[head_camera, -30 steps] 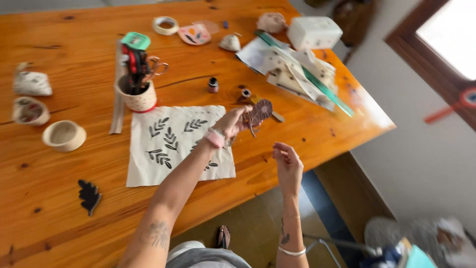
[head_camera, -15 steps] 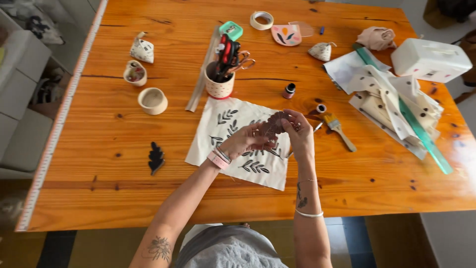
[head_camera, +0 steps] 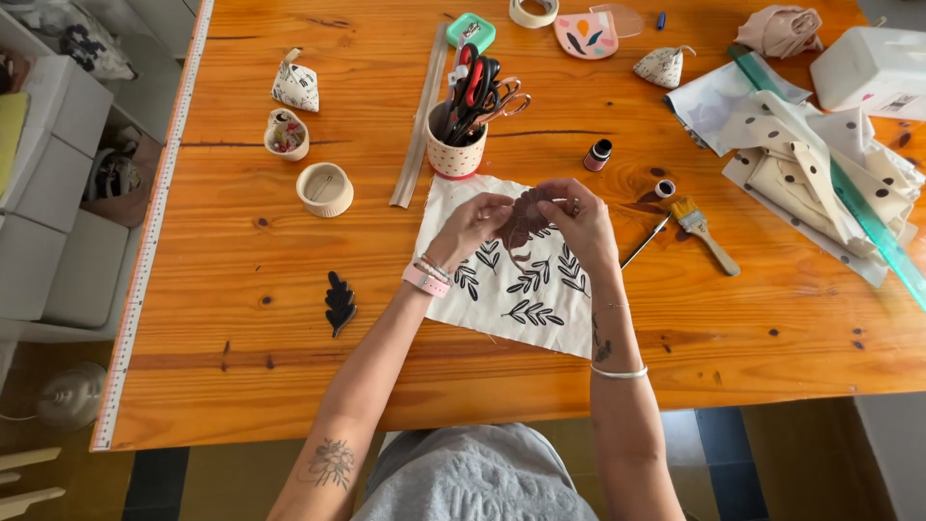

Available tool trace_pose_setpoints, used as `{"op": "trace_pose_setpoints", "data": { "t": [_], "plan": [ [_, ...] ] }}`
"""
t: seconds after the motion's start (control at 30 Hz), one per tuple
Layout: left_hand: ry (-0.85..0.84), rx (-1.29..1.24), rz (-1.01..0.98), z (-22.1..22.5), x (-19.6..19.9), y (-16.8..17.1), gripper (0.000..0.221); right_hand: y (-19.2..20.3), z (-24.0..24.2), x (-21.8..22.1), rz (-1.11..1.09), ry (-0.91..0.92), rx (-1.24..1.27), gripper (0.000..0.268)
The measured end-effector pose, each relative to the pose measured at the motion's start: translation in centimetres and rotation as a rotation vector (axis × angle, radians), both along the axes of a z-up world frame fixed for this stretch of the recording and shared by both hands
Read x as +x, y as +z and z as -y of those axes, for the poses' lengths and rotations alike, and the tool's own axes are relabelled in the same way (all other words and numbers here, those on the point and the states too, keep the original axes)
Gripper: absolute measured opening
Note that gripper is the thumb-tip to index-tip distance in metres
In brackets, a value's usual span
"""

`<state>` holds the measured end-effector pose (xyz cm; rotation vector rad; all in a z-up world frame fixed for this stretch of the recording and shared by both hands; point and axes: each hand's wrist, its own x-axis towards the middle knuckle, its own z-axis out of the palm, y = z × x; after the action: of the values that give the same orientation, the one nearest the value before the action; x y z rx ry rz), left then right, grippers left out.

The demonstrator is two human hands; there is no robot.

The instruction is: The person is organizing craft materials, picking items from a shelf, and then using a paintbrush to apply paint to a small decorative leaf-shaped object on a wooden table.

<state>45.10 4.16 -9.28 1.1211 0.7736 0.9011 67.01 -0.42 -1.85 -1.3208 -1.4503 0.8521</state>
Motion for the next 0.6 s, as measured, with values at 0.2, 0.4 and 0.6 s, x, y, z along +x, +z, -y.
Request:
{"op": "trace_pose_setpoints", "data": {
  "t": [0.2,0.4,0.6],
  "plan": [
    [0.101,0.107,-0.274,0.6,-1.6,1.4,0.043,-2.3,-1.1,1.8,0.006,-0.060,-0.037,0.031],
    [0.027,0.052,-0.253,0.4,0.4,2.0,0.049,-1.5,-0.8,0.7,-0.070,0.057,-0.046,0.034],
    [0.115,0.102,-0.340,-0.5,-0.2,0.8,0.041,-4.7,-2.2,6.1,0.153,-0.216,0.096,0.023]
  ]
}}
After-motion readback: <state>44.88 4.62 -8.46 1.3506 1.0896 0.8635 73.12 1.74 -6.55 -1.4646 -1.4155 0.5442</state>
